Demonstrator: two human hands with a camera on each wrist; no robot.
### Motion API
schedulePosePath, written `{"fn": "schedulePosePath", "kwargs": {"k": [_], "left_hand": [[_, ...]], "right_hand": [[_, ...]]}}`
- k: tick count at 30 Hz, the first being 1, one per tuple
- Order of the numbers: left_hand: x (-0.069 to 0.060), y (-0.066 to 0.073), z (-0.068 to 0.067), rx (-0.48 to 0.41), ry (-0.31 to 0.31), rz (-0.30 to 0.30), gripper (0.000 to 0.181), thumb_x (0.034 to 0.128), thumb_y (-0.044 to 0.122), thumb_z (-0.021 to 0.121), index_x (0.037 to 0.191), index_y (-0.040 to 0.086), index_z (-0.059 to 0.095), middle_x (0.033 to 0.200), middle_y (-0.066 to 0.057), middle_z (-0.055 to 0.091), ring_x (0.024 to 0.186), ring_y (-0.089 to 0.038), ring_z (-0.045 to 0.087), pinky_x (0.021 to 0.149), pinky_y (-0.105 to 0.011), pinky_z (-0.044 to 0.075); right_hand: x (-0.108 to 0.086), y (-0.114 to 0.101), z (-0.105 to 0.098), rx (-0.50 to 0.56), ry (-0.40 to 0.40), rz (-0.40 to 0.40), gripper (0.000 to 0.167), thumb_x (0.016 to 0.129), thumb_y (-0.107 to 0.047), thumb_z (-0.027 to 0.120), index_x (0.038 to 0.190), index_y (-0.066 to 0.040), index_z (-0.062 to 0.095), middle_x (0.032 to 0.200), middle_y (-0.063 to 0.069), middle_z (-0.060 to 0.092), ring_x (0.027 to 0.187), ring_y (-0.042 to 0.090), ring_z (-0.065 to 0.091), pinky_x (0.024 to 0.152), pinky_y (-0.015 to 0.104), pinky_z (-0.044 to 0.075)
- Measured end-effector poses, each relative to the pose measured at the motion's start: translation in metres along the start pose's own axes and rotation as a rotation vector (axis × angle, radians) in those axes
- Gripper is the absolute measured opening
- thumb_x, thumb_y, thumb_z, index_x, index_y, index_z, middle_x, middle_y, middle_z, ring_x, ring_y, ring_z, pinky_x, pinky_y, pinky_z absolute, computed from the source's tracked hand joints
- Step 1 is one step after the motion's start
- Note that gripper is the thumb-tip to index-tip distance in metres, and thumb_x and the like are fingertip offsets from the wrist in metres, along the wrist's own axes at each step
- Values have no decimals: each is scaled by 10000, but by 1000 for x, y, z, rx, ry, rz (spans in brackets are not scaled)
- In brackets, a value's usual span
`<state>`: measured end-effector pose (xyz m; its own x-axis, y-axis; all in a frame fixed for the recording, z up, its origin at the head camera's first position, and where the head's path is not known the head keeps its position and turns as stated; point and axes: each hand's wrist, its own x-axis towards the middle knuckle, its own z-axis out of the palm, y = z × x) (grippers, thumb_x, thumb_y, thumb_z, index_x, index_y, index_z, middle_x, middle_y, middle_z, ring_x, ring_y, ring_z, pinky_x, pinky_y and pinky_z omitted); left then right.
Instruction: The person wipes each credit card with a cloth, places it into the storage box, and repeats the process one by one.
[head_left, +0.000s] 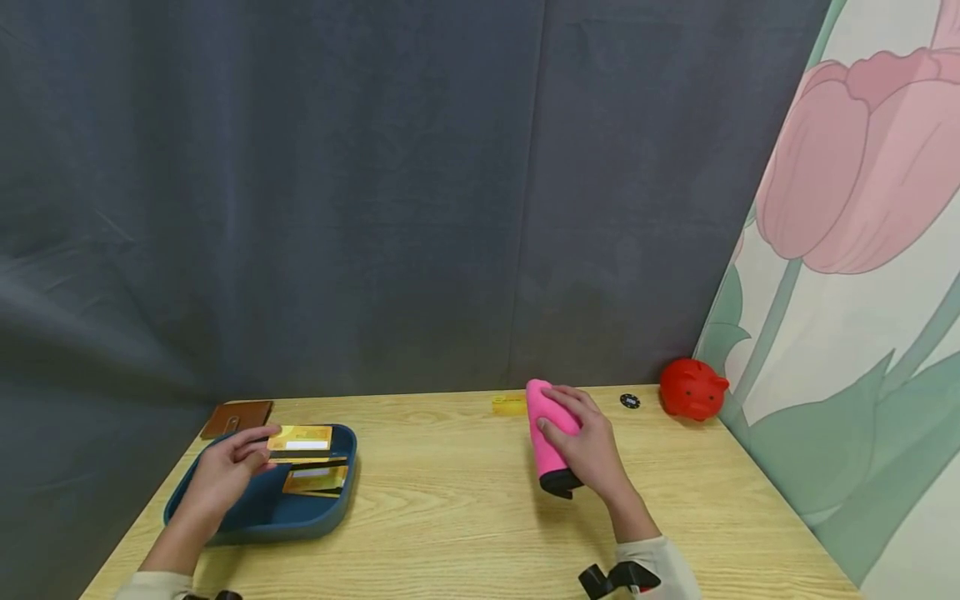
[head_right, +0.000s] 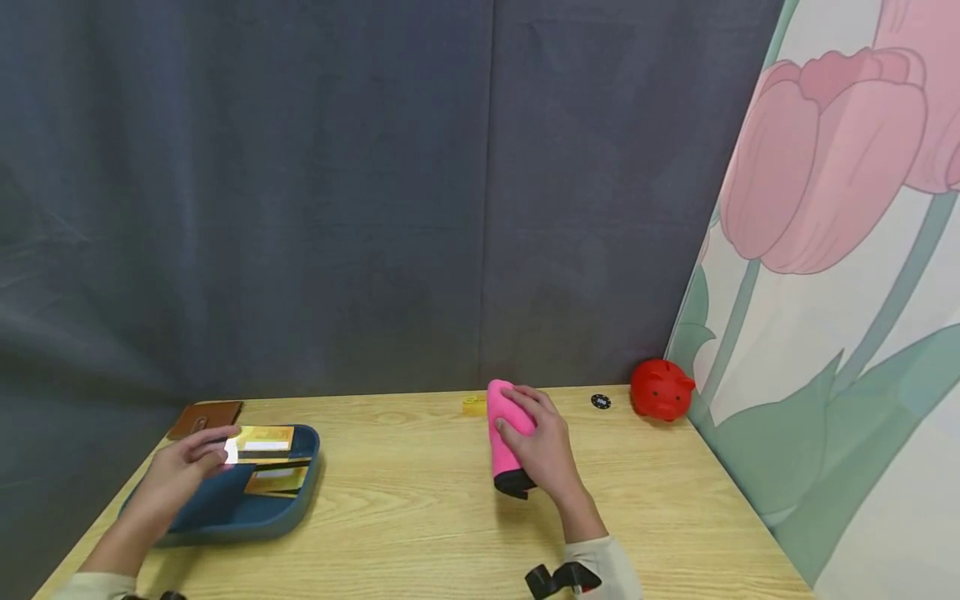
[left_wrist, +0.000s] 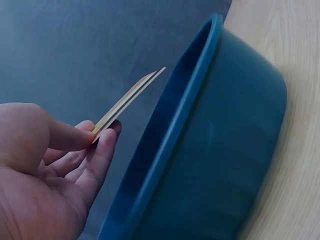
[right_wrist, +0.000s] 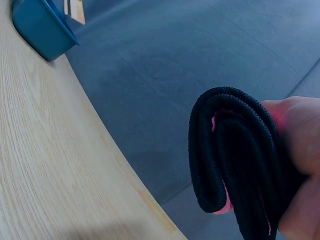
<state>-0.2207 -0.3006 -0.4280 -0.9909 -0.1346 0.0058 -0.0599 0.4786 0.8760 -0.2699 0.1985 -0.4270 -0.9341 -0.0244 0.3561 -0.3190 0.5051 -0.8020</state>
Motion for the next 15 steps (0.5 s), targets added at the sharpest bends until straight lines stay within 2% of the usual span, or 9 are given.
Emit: {"fn": "schedulePosePath", "kwargs": {"k": [3,5,9,15], "left_hand": [[5,-5,-2,13,-21,-25,439,1081,46,499,1515,-16,471,1408,-261,594,937,162,596,925,-290,618],[9,-8,-2,27,-28,-40,432,1082,52,497,1507,-21,482,1322,-238,635,909,138,601,920,-304,621],[18,-13,-1,44,-60,-51,426,1060,16,493,1481,-50,502,1264,-198,657,910,90,616,919,-337,625],[28,-17,6,78,-101,-96,418,1026,-21,473,1435,-80,532,1234,-213,658,1014,-101,664,900,-362,632]], "right_hand": [[0,0,-1,2,1,-1,501,907,-161,799,1390,-186,669,1500,90,552,1332,357,565,1002,472,546],[0,1,-1,6,5,-5,497,906,-159,799,1386,-182,672,1497,92,555,1336,356,566,1009,474,541],[1,1,-2,6,16,-12,491,903,-156,800,1379,-173,678,1493,101,561,1347,358,564,1027,489,534],[1,1,-3,6,19,-16,487,903,-154,798,1376,-174,680,1489,101,566,1351,362,560,1028,498,533]]}}
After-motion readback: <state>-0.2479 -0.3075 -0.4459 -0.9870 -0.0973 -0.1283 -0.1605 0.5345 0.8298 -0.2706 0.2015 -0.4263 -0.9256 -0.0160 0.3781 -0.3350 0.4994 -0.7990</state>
